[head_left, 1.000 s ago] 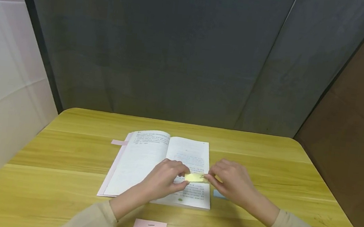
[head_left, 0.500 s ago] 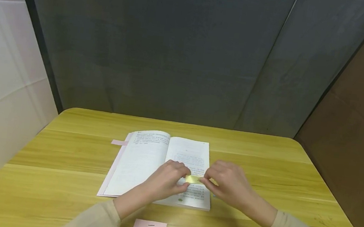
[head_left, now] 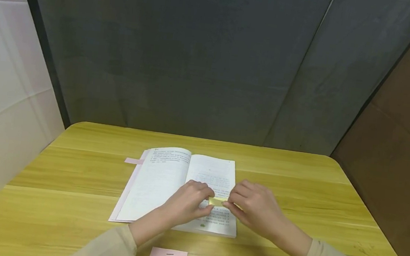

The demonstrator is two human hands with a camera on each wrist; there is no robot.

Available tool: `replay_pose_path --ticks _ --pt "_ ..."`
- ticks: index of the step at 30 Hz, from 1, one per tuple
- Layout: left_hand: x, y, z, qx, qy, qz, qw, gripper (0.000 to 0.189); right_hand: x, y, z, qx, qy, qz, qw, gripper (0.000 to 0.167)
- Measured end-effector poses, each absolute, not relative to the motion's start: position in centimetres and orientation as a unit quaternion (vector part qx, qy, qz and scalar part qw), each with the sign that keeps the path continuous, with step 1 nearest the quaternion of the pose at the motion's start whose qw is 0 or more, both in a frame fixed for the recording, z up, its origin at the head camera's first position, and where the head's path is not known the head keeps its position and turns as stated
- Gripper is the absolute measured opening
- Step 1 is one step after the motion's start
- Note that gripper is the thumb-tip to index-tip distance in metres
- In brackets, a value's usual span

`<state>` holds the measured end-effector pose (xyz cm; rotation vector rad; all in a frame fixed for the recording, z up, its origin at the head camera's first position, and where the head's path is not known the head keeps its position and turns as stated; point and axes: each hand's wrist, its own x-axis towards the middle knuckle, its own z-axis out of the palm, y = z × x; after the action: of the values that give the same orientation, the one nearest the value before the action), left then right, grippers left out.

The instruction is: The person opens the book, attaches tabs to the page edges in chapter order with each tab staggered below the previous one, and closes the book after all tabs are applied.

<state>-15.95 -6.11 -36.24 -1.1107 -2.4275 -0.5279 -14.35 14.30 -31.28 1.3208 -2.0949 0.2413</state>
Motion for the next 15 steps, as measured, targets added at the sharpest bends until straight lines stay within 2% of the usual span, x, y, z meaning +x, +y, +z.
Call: replay_pose_path --ticks 8,15 --pt "-15.9 -6.2 -36.2 -0.402 -0.867 -0.199 0.218 0.015 -14.5 14.8 -30.9 0.488 -0.795 0.092 0.347 0.012" --pt "-15.4 -6.6 -36.3 -0.392 -0.876 -0.198 0.199 0.016 -15.0 16.1 -30.4 0.458 -0.804 0.137 0.354 0.029"
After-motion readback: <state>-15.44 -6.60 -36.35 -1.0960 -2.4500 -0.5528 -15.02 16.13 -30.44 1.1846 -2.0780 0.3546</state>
